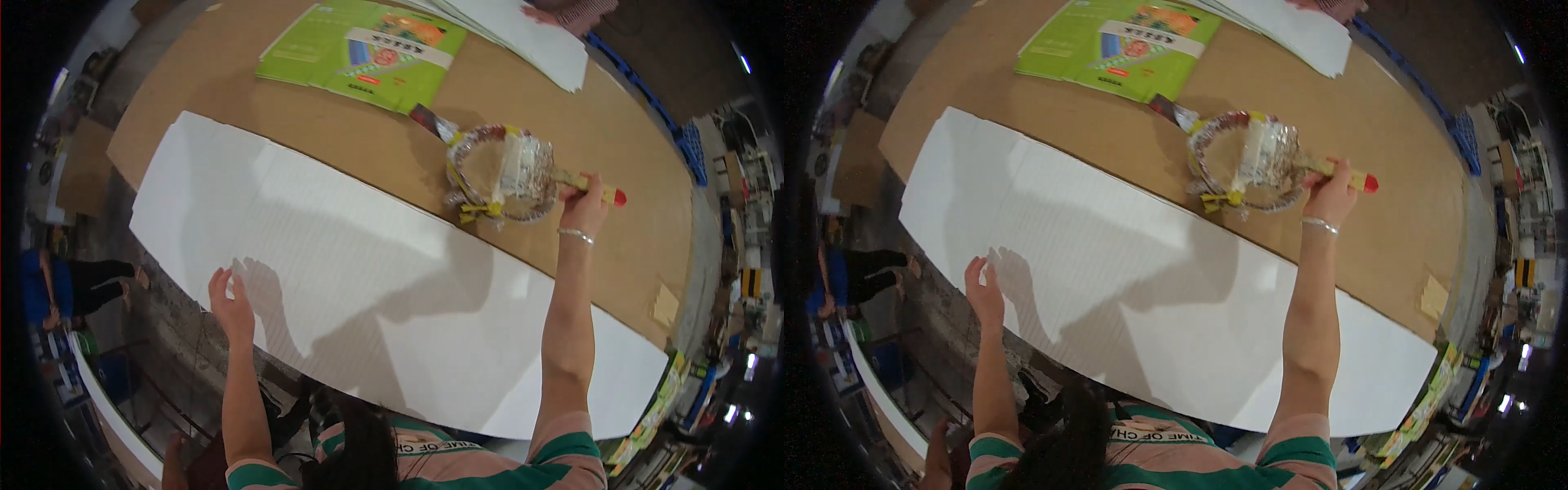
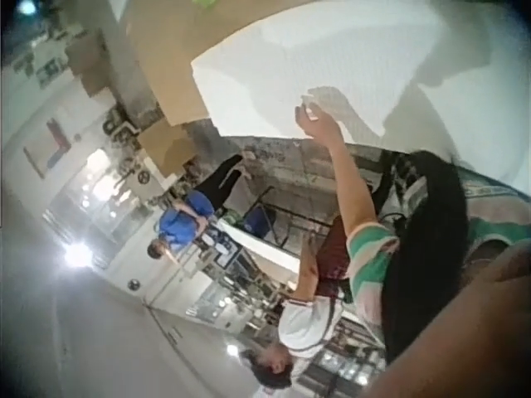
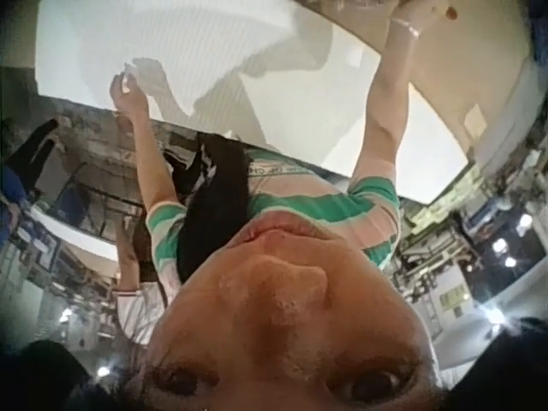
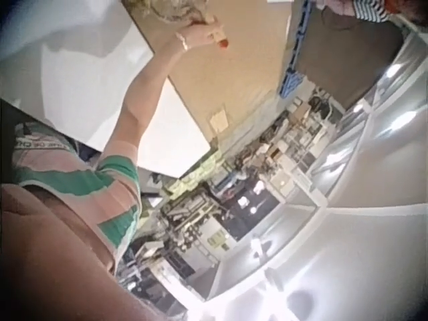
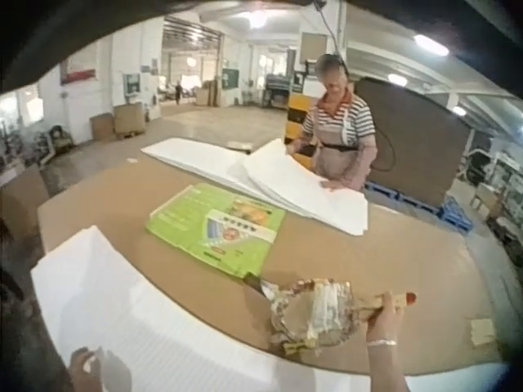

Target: Using a large brush to apply a clear liquid adhesive or coating onto large white panels.

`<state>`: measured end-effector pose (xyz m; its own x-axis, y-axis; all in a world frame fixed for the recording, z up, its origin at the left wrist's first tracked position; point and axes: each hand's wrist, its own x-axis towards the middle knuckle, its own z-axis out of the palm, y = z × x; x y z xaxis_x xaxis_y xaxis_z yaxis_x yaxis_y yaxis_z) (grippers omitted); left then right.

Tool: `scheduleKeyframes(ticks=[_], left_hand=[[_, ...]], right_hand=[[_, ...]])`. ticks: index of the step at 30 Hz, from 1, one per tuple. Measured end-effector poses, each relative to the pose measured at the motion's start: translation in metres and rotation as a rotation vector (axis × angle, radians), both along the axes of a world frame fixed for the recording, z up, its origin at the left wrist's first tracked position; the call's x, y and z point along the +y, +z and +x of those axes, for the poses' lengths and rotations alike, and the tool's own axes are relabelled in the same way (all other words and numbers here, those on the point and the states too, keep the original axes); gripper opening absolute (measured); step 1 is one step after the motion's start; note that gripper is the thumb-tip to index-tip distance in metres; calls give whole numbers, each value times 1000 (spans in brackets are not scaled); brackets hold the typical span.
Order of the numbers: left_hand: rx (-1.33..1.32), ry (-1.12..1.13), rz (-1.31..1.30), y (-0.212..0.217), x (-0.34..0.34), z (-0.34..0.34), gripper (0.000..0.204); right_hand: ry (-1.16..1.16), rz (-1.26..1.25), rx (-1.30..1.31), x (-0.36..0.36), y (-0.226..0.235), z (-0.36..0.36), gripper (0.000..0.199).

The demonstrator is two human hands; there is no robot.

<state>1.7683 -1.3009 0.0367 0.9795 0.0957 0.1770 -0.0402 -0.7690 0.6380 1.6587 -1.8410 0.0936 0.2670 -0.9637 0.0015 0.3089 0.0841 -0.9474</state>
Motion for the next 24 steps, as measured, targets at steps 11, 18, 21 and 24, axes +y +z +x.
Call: scheduleKeyframes(ticks=[11,18,21,24], left_hand=[[-110,-287,111,-24,-67,24,40],[343,-555,201,48,-249,104,32],[18,-286,127,41,-251,90,25],[49,-429,107,52,-251,85,23]], right_hand=[[-112,-45,96,-64,-47,-30,29],[-313,-23,220,-55,-20,-18,23],[-368,-7,227,-75,-49,10,27],[-246,-4,197,-171,-90,10,27]])
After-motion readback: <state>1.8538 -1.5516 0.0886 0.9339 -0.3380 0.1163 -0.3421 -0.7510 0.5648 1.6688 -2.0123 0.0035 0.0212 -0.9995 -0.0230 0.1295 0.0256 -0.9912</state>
